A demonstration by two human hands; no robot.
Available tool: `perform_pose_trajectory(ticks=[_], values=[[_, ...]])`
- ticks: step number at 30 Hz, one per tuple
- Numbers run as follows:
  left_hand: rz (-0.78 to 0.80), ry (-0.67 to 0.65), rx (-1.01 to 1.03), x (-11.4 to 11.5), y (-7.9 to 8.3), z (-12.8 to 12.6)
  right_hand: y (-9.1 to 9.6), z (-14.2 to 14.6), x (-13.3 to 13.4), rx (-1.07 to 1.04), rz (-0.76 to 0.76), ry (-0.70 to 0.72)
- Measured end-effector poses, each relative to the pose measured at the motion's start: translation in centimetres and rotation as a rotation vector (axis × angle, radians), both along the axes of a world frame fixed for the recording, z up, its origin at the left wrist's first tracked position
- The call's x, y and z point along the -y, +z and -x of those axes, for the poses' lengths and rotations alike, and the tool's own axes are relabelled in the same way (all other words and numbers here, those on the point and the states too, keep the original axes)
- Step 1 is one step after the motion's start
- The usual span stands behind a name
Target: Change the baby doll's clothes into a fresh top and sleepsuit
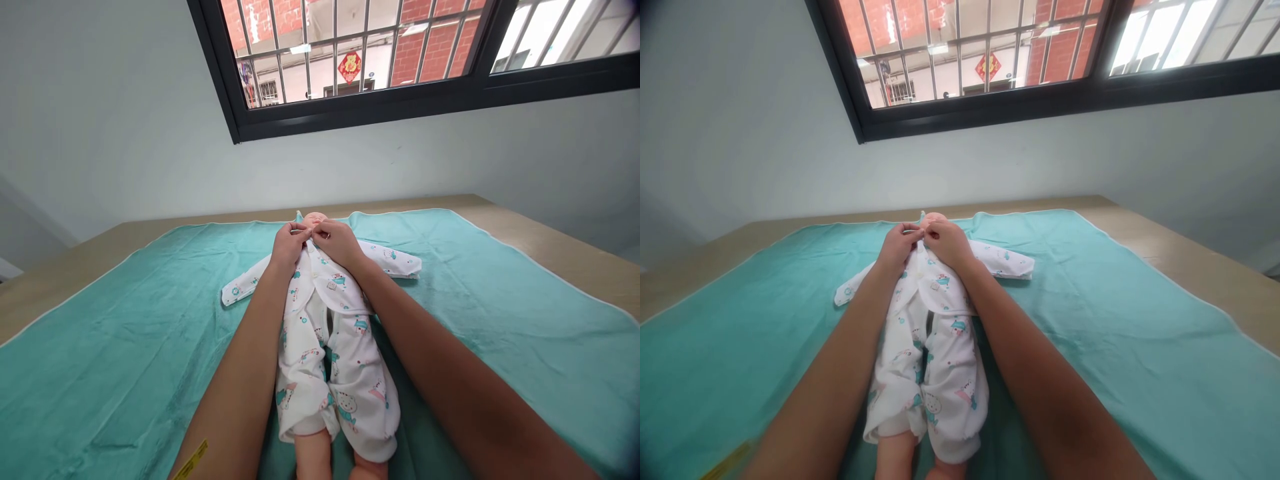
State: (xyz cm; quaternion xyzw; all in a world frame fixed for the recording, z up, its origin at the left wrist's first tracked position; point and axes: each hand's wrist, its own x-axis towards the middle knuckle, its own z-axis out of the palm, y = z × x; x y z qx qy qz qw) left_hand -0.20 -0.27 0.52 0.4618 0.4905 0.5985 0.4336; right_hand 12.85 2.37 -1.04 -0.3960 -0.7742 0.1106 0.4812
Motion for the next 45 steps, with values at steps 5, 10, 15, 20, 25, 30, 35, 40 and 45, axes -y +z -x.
perform_pose_trajectory(ticks=[5,10,15,20,25,30,35,40,45], values=[[-0.003,0.044,-0.007,0.0,0.0,-0.1,-0.3,0.0,-0.3,-0.148,0.176,0.002],[0.001,0.141,-0.085,0.0,0.0,-0.3,-0.6,-0.1,-0.7,-0.239,0.234,0.027],[0.026,0.196,-0.162,-0.4,-0.2,-0.3,-0.7,-0.1,-0.9,-0.229,0.238,0.061],[0.028,0.222,-0.267,-0.6,-0.6,-0.2,-1.0,-0.2,-1.1,-0.208,0.204,0.107],[0.006,0.318,-0.493,-0.9,-1.0,0.3,-1.0,-0.2,-1.2,-0.155,0.249,0.052],[-0.071,0.378,-0.755,-0.2,-1.6,0.6,-1.2,-0.5,-0.5,-0.123,0.261,-0.029],[-0.116,0.256,-1.011,4.0,-4.3,5.4,-3.6,-5.9,2.3,0.319,0.095,-0.146],[0.123,0.204,-1.449,8.5,-6.4,14.0,-6.1,-15.6,4.6,0.626,0.148,-0.300],[0.229,0.307,-1.430,10.2,-5.6,15.9,-6.0,-20.3,5.2,0.401,0.290,-0.478]])
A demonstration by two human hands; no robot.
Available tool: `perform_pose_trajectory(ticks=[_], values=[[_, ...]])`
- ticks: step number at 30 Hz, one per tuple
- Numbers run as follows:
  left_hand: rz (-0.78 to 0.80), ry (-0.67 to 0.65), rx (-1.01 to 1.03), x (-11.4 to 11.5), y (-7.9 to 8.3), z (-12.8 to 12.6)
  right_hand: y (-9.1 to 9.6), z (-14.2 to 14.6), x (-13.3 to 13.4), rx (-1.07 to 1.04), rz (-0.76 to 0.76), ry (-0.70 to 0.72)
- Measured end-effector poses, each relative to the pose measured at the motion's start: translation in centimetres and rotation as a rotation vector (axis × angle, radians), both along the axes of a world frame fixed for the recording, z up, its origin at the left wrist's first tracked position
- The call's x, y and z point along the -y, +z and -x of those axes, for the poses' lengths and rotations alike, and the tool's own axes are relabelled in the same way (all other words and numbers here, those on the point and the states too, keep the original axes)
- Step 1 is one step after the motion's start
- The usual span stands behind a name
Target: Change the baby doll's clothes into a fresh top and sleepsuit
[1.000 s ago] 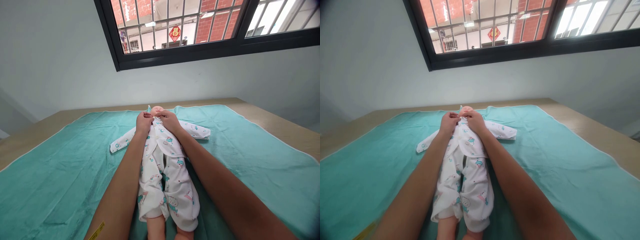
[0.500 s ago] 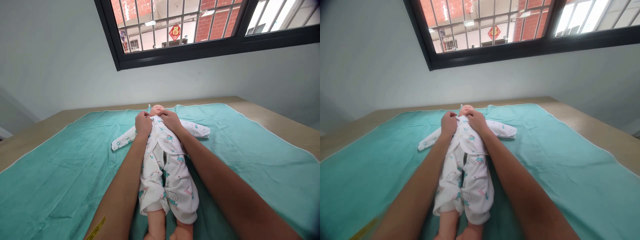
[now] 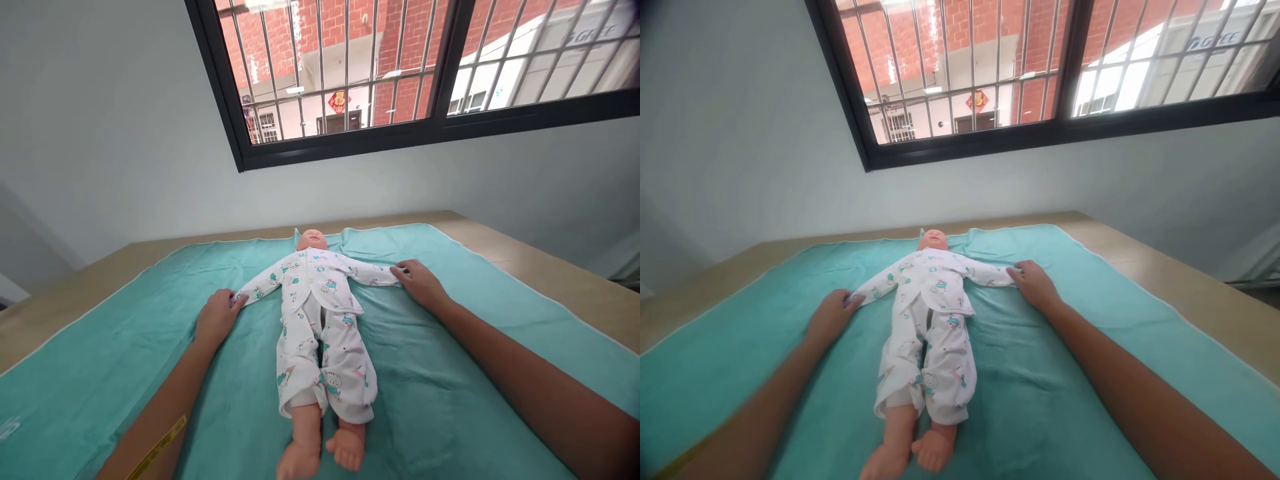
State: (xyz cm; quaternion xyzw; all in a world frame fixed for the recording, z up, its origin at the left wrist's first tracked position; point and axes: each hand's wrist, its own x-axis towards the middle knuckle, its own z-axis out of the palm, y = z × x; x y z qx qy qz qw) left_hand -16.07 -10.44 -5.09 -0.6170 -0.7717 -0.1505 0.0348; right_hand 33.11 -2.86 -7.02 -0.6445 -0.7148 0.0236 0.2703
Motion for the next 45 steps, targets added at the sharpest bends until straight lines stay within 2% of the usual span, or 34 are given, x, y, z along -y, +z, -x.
perform_pose_trajectory(ticks=[2,6,10,14,17,21,24,26,28,31,32,34,37,41,43,45], values=[[0.003,0.021,-0.052,0.2,0.5,-0.7,0.5,0.0,0.2,-0.039,0.062,-0.087],[0.098,0.041,-0.159,0.4,1.1,-1.1,1.0,0.6,0.3,-0.013,0.164,-0.117],[0.195,0.064,-0.188,0.7,1.4,-0.8,0.7,0.7,0.1,-0.033,0.128,-0.133],[0.127,0.098,-0.182,1.1,1.7,-0.7,0.5,0.3,-0.1,-0.022,-0.008,-0.091],[0.075,0.195,-0.143,1.4,1.9,0.1,0.6,-0.8,-0.3,0.006,-0.113,-0.128],[0.140,0.266,-0.090,1.2,1.6,1.3,0.7,-1.9,-0.4,0.030,-0.078,-0.123],[-0.040,0.209,-0.106,0.9,1.8,0.7,2.0,-0.2,0.8,0.033,-0.198,-0.048],[-0.173,0.103,-0.034,1.5,2.3,-0.9,3.4,2.2,3.1,-0.018,-0.243,0.061],[-0.215,-0.057,0.138,3.5,3.2,-3.5,4.8,5.0,6.9,-0.060,-0.114,0.281],[-0.139,-0.329,0.392,9.4,4.1,-8.0,5.7,8.7,14.5,-0.012,0.018,0.636],[-0.081,-0.409,0.424,11.7,4.2,-9.4,5.6,9.6,17.0,0.016,0.034,0.717],[-0.033,-0.511,0.421,16.0,4.0,-11.6,4.8,10.9,21.2,0.077,0.023,0.784],[0.002,-0.544,0.345,19.5,2.8,-13.1,3.6,11.7,24.2,0.136,-0.087,0.728],[-0.043,-0.437,0.291,19.9,1.1,-12.7,3.3,12.0,24.4,0.186,-0.135,0.612],[-0.089,-0.405,0.251,20.1,0.8,-13.0,3.7,12.1,24.3,0.164,-0.116,0.561],[-0.163,-0.440,0.205,20.9,1.1,-14.0,4.3,12.2,24.4,0.050,-0.064,0.510]])
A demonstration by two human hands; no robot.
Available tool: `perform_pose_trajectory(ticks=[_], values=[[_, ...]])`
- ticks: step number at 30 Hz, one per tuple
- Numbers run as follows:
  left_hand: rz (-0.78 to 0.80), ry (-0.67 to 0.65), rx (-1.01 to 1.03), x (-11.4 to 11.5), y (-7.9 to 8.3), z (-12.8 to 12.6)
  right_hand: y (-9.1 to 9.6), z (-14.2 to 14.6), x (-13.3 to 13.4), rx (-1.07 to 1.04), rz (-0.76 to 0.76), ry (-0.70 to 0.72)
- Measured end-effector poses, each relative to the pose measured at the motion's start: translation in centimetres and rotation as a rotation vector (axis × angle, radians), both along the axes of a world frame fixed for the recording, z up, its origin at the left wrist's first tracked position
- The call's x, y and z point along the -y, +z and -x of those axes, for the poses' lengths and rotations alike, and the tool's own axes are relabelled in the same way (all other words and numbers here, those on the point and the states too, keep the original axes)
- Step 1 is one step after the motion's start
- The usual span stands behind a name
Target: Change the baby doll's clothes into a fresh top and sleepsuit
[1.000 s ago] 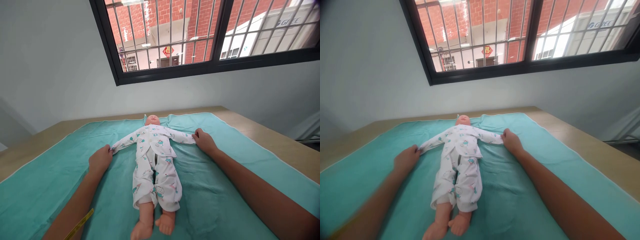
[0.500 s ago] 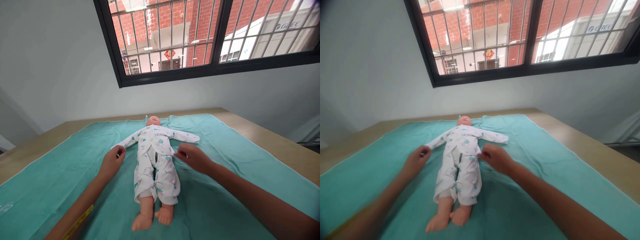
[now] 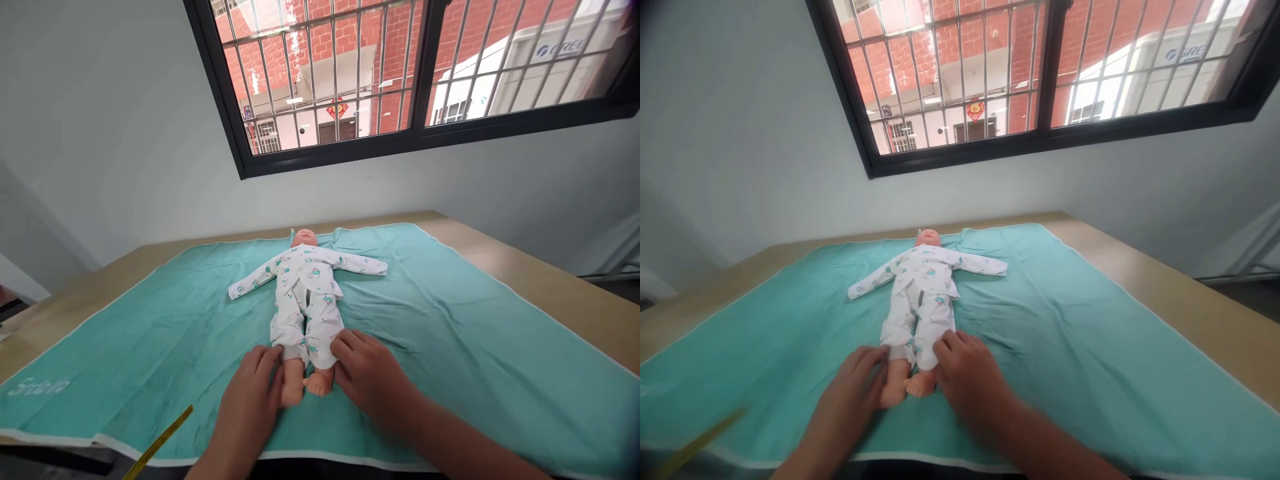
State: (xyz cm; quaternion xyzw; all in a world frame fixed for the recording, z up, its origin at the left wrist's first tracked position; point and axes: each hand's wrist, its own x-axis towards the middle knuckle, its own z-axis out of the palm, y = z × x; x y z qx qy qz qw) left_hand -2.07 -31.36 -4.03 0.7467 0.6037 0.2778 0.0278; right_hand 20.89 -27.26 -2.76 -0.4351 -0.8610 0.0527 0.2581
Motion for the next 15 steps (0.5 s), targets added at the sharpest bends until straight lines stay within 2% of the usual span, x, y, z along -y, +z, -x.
perform_pose_trajectory(ticks=[2,5,7,11,15], values=[[-0.068,-0.089,-0.027,1.1,0.4,-1.5,0.5,-0.1,0.0,-0.182,0.105,-0.054],[-0.048,-0.190,-0.071,2.0,0.7,-3.5,1.1,-0.6,0.0,-0.382,0.176,-0.108],[-0.022,-0.180,-0.113,1.8,0.5,-4.2,1.2,-0.9,0.1,-0.322,0.182,-0.098],[-0.043,-0.165,-0.188,0.8,-0.2,-4.7,0.1,-1.2,0.7,-0.038,0.198,-0.045],[-0.057,-0.183,-0.138,0.4,-0.2,-5.4,-1.1,-0.8,1.3,-0.009,0.125,-0.108]])
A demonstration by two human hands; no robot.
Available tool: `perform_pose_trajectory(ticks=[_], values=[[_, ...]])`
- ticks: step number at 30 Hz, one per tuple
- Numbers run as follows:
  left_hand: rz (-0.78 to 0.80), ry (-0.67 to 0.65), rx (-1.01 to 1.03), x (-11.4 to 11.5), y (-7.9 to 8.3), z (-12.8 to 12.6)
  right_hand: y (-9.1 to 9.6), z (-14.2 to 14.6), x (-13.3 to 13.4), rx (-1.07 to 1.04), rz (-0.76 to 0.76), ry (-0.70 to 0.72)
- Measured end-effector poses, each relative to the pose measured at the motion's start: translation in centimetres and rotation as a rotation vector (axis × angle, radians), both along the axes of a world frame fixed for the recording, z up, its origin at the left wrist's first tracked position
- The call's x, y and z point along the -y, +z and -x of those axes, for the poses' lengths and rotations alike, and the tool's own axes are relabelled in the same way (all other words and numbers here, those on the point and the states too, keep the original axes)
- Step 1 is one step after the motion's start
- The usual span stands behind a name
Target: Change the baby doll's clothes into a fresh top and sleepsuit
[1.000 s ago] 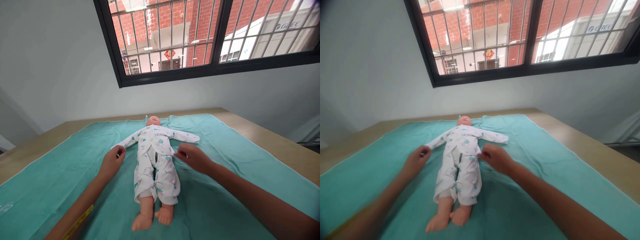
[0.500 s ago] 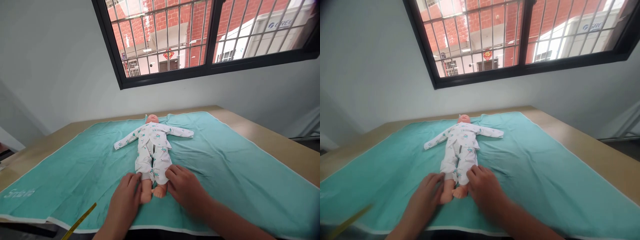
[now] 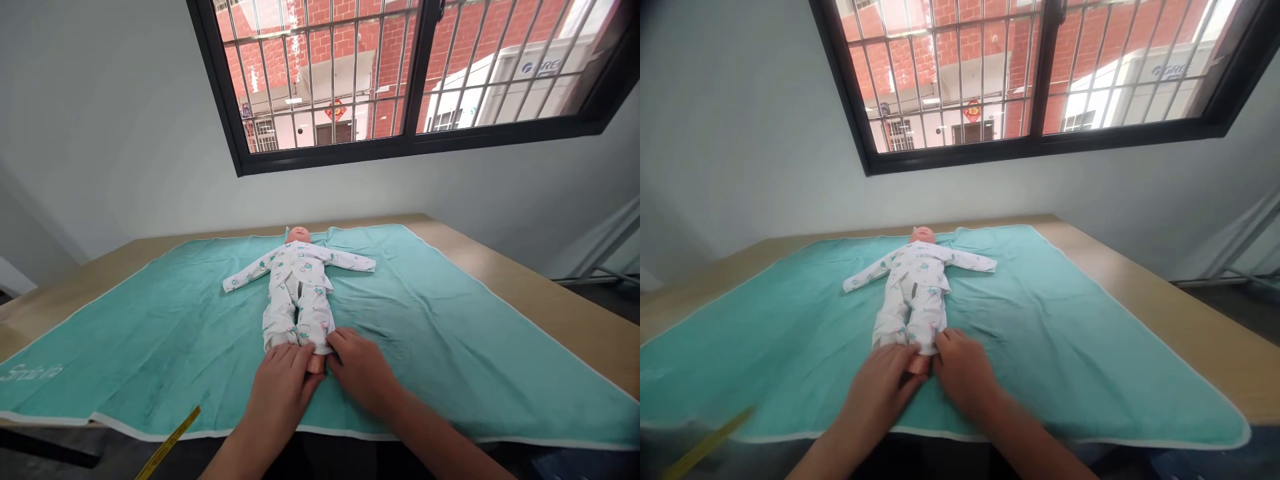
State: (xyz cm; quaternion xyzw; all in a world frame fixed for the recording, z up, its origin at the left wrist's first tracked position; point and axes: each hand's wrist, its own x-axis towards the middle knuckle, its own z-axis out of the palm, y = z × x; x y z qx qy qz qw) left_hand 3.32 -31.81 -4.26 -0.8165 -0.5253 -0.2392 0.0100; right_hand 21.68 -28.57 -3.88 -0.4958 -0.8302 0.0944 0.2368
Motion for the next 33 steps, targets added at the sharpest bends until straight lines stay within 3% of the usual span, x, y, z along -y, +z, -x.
perform_pose_trajectory(ticks=[5,10,16,19,23,33], values=[[0.079,0.070,0.146,0.0,0.5,-0.7,0.1,0.3,2.1,-0.090,-0.084,-0.003],[0.120,0.050,0.229,0.4,0.9,-1.2,-0.5,0.2,4.5,-0.180,-0.177,0.016],[0.175,0.100,0.351,0.5,0.9,-2.7,-2.2,-0.2,4.9,-0.352,-0.010,0.002],[0.155,0.163,0.380,0.1,1.0,-4.0,-2.1,0.2,4.5,-0.341,0.014,-0.108],[0.160,0.203,0.377,-0.8,1.2,-5.1,-1.4,1.2,3.9,-0.306,0.062,-0.124],[0.304,0.233,0.528,-0.3,1.7,-4.5,-2.0,0.9,2.2,-0.677,0.211,-0.181]])
